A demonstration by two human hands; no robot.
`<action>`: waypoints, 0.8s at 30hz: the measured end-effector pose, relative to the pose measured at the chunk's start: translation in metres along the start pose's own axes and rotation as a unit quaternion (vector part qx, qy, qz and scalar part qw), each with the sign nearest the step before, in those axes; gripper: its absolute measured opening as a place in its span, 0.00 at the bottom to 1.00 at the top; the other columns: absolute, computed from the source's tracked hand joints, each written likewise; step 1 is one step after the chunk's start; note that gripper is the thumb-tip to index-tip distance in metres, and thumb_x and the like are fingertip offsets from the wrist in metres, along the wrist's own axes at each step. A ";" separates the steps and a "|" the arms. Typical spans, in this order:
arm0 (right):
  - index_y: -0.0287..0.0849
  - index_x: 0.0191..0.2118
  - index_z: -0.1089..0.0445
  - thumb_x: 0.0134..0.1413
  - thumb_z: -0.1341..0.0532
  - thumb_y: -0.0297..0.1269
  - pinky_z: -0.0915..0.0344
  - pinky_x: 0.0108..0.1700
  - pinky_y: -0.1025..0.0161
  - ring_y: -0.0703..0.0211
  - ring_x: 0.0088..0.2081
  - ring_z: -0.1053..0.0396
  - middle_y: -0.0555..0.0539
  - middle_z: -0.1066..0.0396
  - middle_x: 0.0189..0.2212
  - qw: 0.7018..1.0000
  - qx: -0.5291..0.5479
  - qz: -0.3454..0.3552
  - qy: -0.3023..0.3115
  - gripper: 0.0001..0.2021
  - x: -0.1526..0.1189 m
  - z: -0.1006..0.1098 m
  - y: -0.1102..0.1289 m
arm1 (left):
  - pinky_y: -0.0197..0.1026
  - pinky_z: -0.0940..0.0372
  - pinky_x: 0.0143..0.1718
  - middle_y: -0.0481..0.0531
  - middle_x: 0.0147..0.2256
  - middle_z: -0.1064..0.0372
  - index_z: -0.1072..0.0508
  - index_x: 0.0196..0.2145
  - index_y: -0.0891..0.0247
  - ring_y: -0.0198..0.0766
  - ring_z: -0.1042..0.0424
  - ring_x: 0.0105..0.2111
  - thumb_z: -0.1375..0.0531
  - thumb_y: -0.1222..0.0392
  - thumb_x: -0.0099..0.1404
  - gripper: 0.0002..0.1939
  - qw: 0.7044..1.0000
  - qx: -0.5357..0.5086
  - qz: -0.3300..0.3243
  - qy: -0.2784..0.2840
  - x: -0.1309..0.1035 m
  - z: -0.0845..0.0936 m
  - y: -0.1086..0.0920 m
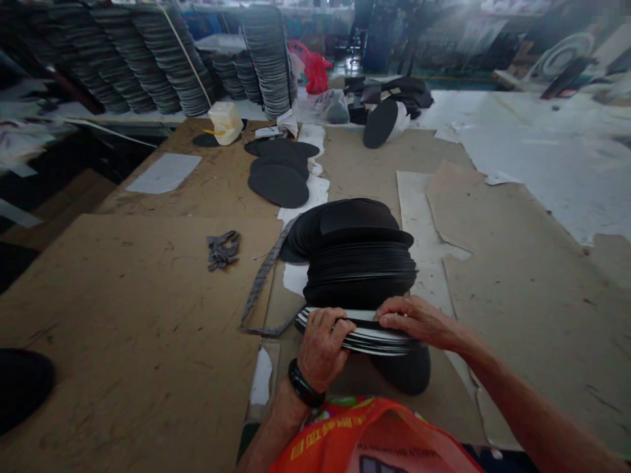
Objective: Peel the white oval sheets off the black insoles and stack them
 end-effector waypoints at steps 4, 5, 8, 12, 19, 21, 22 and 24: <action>0.43 0.34 0.28 0.60 0.49 0.45 0.42 0.34 0.67 0.61 0.33 0.33 0.51 0.29 0.30 1.000 -0.022 0.002 -0.016 0.15 0.002 -0.002 -0.002 | 0.47 0.44 0.42 0.54 0.39 0.35 0.31 0.36 0.61 0.44 0.38 0.40 0.45 0.73 0.51 0.14 1.000 0.009 -0.006 -0.004 -0.001 0.000 -0.001; 0.42 0.33 0.29 0.60 0.49 0.45 0.42 0.34 0.66 0.61 0.32 0.34 0.50 0.29 0.30 0.999 -0.032 0.001 -0.023 0.16 0.003 -0.002 -0.002 | 0.47 0.44 0.42 0.54 0.39 0.35 0.31 0.36 0.61 0.44 0.38 0.40 0.45 0.73 0.51 0.15 1.000 0.010 -0.007 -0.003 -0.002 0.000 -0.001; 0.42 0.34 0.29 0.61 0.51 0.45 0.41 0.36 0.65 0.60 0.33 0.33 0.49 0.29 0.31 0.999 -0.036 0.005 -0.029 0.17 0.004 -0.002 -0.002 | 0.46 0.43 0.42 0.54 0.39 0.35 0.31 0.36 0.61 0.44 0.37 0.40 0.45 0.73 0.51 0.15 1.000 0.013 -0.009 -0.004 -0.002 0.000 0.000; 0.44 0.38 0.28 0.58 0.47 0.47 0.40 0.41 0.64 0.57 0.38 0.33 0.48 0.28 0.37 0.999 -0.012 0.031 0.007 0.15 0.004 -0.005 0.000 | 0.46 0.43 0.42 0.53 0.39 0.35 0.31 0.36 0.61 0.43 0.37 0.40 0.45 0.72 0.52 0.13 1.000 0.024 -0.012 -0.012 0.000 0.001 0.000; 0.45 0.40 0.29 0.59 0.47 0.45 0.40 0.44 0.63 0.58 0.41 0.34 0.49 0.29 0.39 0.999 -0.016 0.040 0.016 0.13 0.004 -0.005 -0.001 | 0.46 0.43 0.42 0.54 0.39 0.35 0.31 0.36 0.61 0.43 0.37 0.40 0.45 0.71 0.53 0.13 1.000 0.021 -0.012 -0.008 -0.001 0.000 0.000; 0.45 0.40 0.29 0.60 0.48 0.44 0.41 0.45 0.62 0.58 0.42 0.34 0.48 0.29 0.39 0.998 -0.029 0.046 0.009 0.13 0.003 -0.006 0.001 | 0.46 0.43 0.42 0.54 0.39 0.35 0.31 0.36 0.61 0.44 0.37 0.40 0.45 0.71 0.53 0.13 1.000 0.015 -0.011 -0.009 -0.001 0.000 0.001; 0.45 0.40 0.30 0.61 0.49 0.44 0.41 0.45 0.62 0.58 0.42 0.34 0.48 0.29 0.39 0.998 -0.037 0.051 0.004 0.14 0.003 -0.007 0.003 | 0.47 0.43 0.42 0.54 0.39 0.34 0.31 0.36 0.62 0.44 0.37 0.40 0.45 0.71 0.53 0.12 1.000 0.013 -0.011 -0.009 -0.001 0.000 0.001; 0.44 0.40 0.29 0.62 0.52 0.43 0.41 0.45 0.62 0.58 0.41 0.34 0.47 0.29 0.38 0.997 -0.051 0.058 -0.008 0.16 0.001 -0.007 0.005 | 0.47 0.43 0.43 0.54 0.39 0.34 0.31 0.36 0.61 0.44 0.37 0.40 0.45 0.71 0.53 0.12 1.000 0.012 -0.011 -0.009 -0.001 0.000 0.001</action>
Point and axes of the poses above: each hand's wrist, its own x-axis towards the middle knuckle, its own z-axis out of the back of the hand, y = z × x, the point moved 8 cm from there along x, towards the middle knuckle
